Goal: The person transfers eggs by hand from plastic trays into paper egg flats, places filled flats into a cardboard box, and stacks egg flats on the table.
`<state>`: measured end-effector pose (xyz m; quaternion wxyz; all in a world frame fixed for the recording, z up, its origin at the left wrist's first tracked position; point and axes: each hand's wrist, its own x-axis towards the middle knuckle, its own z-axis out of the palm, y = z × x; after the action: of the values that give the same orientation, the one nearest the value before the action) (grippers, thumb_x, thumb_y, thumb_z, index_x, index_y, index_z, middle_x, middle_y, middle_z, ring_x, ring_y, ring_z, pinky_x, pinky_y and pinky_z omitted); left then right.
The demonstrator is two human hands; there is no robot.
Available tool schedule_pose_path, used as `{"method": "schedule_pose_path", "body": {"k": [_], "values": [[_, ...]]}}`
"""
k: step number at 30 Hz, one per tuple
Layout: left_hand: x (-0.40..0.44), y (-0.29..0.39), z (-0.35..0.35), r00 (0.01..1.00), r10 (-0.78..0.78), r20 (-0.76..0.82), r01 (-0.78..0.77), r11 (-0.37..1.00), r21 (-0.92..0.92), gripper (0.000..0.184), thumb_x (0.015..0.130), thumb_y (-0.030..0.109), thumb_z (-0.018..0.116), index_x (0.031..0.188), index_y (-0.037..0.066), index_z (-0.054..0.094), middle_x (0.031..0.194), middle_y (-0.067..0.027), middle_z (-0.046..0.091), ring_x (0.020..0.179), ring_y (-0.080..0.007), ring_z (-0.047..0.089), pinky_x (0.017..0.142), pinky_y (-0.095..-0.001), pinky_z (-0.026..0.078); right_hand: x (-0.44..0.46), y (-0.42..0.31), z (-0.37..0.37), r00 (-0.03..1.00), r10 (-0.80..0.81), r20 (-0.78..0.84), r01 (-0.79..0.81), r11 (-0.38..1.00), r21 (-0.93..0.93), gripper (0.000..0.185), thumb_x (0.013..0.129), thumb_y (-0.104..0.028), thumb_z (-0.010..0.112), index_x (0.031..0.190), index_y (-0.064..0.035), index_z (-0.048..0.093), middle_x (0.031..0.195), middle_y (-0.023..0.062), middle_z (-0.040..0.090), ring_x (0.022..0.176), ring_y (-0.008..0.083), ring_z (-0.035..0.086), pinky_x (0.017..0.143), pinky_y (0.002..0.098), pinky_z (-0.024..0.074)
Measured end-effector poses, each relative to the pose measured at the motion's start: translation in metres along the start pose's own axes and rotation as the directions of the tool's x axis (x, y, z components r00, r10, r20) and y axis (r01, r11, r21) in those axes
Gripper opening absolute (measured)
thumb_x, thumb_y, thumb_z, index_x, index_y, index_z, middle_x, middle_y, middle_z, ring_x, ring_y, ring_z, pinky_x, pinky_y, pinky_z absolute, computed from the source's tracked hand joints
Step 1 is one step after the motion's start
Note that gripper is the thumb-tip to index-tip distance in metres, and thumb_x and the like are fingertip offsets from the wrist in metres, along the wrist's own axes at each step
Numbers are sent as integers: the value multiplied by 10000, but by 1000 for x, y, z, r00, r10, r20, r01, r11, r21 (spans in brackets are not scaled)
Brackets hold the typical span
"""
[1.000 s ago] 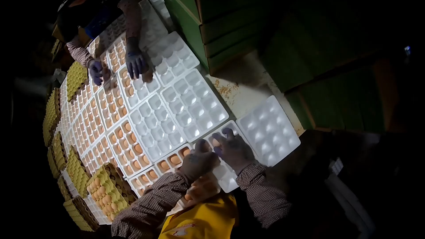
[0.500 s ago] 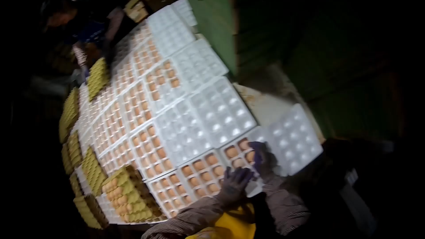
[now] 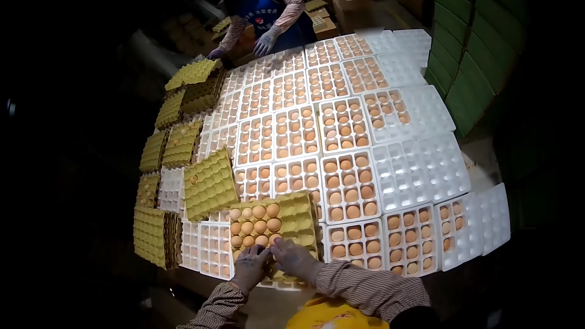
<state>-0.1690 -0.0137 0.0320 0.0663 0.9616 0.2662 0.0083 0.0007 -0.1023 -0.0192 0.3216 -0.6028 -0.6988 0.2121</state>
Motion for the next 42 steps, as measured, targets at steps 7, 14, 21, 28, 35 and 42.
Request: {"method": "schedule_pose_path", "body": {"k": [7,14,21,28,35,42], "values": [[-20,-51,9,993,-44,-108,-6,906,-423,170,822,163,702,973,102,652,1010,-91,642,904,-324,656,749,-444,528,1,-16,48,998,16,-56,-30,967,-255,372,768,-187,738,1091,-89,582,1133,143,562,991,368,560,838,441,539],[-13,-117,2,894,-322,313,127,-487,-864,327,937,147,707,1223,41,591,1126,-59,614,983,-193,658,840,-329,598,18,-19,12,681,732,-37,-352,371,859,295,922,-115,599,1210,-96,655,1086,156,609,968,287,612,855,344,530],[12,-55,77,995,-55,-86,66,991,119,260,808,172,672,1045,111,585,1040,-133,625,904,-316,665,664,-438,559,16,-27,71,994,-29,-104,-23,883,-468,371,708,-268,760,1050,-172,653,1070,120,570,853,345,579,658,460,524],[24,-82,52,998,-69,5,64,894,-444,388,915,227,624,1292,148,580,1129,-214,590,867,-405,690,752,-484,569,5,-6,46,748,646,-152,-369,595,714,305,786,-155,793,982,-70,575,1035,115,620,920,247,639,782,331,543],[70,-83,79,973,-230,30,232,964,-132,247,922,178,592,1157,113,630,1196,-242,544,804,-354,703,657,-445,579,44,23,6,831,554,54,-550,801,236,450,828,-395,774,1087,-62,620,807,98,620,793,275,676,708,422,555],[52,-81,37,980,-134,-146,121,988,-93,388,782,260,772,1114,94,657,1292,-163,579,1037,-317,630,803,-419,539,48,-3,48,978,187,-94,-209,904,-373,251,809,-159,704,1041,-121,615,1014,91,668,834,329,691,704,430,564]]}}
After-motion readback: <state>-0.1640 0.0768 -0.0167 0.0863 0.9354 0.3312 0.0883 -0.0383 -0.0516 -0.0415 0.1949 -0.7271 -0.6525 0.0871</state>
